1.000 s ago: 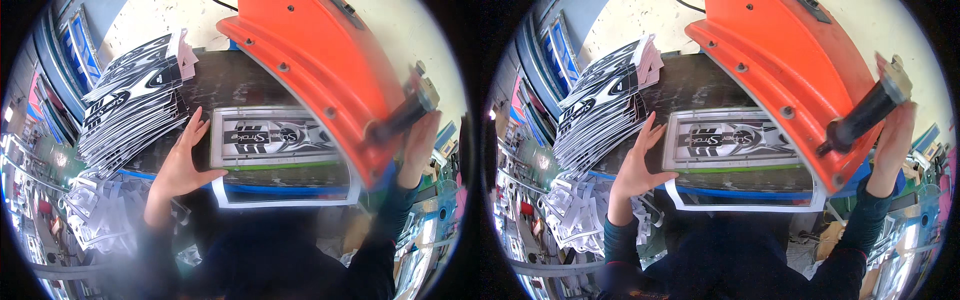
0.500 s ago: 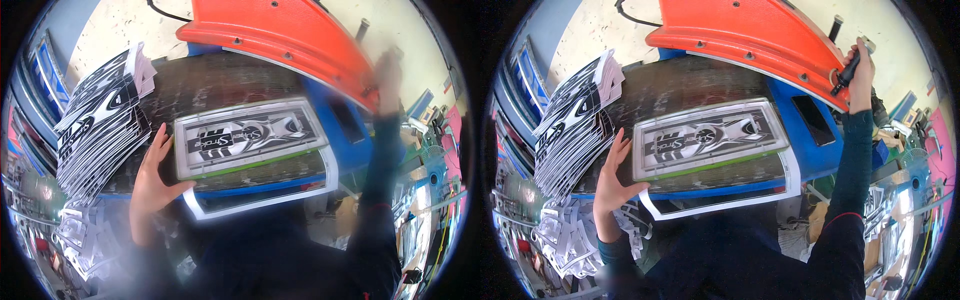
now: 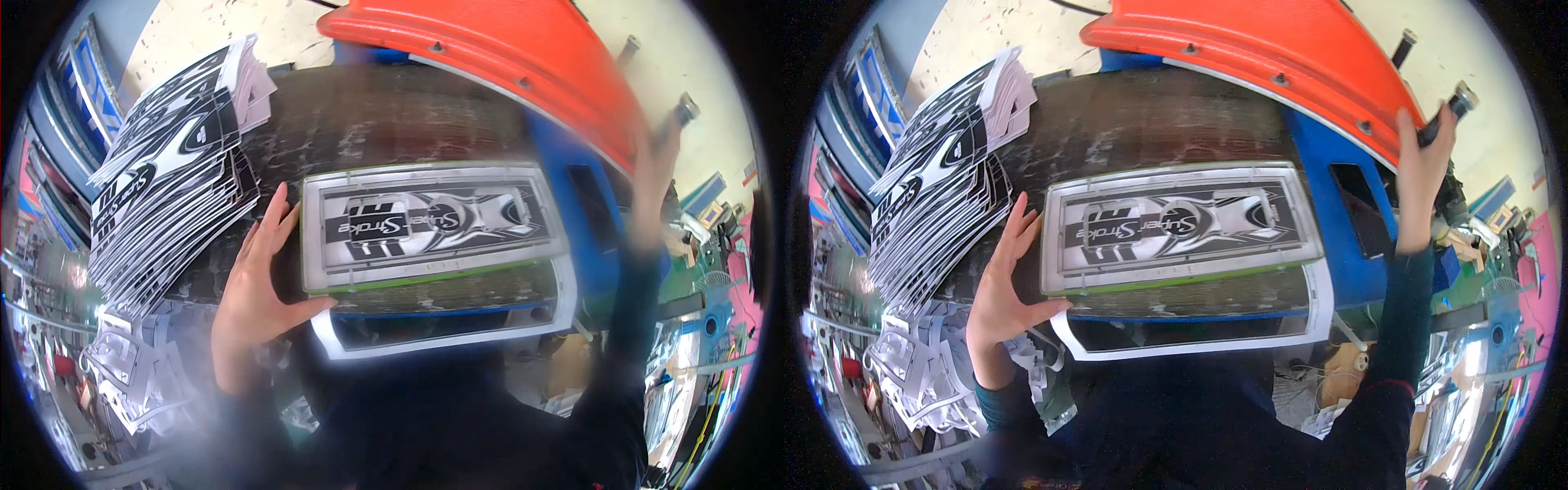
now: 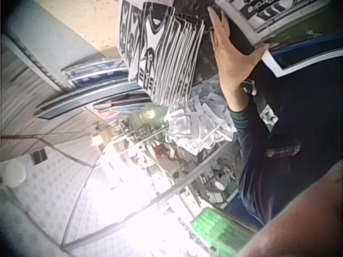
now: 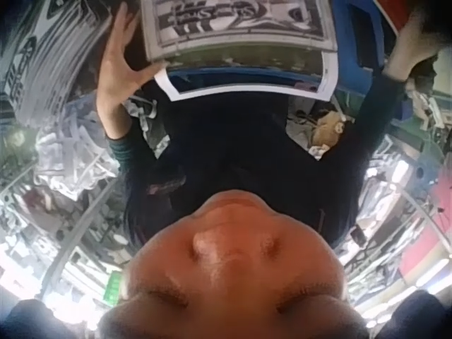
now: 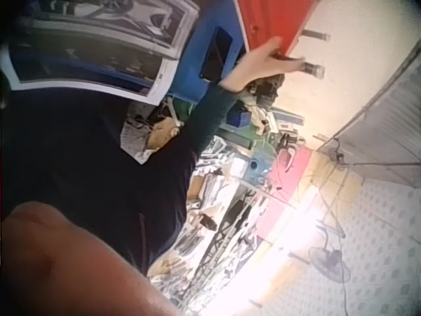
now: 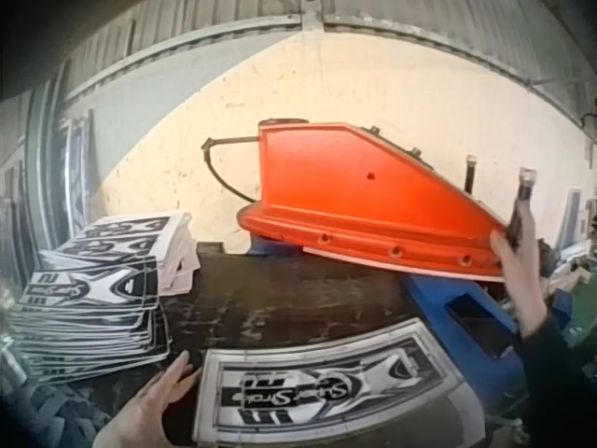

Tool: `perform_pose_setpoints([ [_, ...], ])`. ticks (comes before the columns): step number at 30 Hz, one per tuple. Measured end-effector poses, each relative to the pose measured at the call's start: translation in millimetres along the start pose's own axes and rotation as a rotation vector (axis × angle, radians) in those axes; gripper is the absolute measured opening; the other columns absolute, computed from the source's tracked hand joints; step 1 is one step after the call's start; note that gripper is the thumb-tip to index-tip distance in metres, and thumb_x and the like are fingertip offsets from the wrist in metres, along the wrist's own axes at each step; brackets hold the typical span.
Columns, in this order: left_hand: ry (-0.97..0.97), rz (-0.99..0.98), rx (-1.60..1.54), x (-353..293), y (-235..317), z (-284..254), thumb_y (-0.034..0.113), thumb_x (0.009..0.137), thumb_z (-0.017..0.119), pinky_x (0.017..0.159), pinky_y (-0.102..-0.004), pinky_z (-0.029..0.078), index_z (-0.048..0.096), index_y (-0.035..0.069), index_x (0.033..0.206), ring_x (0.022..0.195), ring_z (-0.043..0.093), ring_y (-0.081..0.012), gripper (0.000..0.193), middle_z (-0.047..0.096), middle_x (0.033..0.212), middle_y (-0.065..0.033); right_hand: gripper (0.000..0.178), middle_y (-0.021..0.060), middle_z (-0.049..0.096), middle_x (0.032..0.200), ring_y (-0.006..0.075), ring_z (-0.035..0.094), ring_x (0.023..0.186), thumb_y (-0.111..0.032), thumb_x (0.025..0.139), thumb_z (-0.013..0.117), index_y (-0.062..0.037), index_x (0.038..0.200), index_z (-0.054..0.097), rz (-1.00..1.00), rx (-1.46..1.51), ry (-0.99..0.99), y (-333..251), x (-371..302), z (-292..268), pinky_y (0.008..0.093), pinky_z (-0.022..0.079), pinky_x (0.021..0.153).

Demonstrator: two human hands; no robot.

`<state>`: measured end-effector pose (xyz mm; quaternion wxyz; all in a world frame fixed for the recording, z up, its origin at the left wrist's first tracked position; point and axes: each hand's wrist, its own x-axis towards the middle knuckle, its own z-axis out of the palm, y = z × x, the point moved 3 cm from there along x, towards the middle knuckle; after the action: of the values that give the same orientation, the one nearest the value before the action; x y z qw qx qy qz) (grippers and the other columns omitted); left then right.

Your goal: Using a manual lever-operated die cutting press to cut shapes from printed sticker sheets.

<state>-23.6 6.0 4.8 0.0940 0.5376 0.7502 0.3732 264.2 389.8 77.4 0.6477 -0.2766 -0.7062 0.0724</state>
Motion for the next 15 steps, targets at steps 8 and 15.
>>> perform_pose_setpoints([
  [8,-0.018,0.041,0.016,3,1,-2,0.018,0.057,0.085,0.112,-0.0499,0.023,0.013,0.010,0.150,0.132,0.042,-0.0306,0.118,0.050,0.138,-0.0150,0.058,0.0131,0.061,0.105,0.0320,0.059,0.099,-0.036,0.063,0.083,-0.0023,0.105,0.063,-0.394,0.061,-1.027,-126,-119,26,0.0440,0.040,0.099],
  [15,-0.011,0.046,0.011,0,-3,-1,0.018,0.057,0.085,0.112,-0.0501,0.023,0.010,0.011,0.151,0.133,0.041,-0.0307,0.120,0.049,0.139,-0.0153,0.057,0.0106,0.057,0.089,0.0291,0.058,0.078,-0.038,0.059,0.085,-0.0010,0.095,0.060,-0.377,0.116,-1.045,-123,-122,30,0.0372,0.048,0.073],
])
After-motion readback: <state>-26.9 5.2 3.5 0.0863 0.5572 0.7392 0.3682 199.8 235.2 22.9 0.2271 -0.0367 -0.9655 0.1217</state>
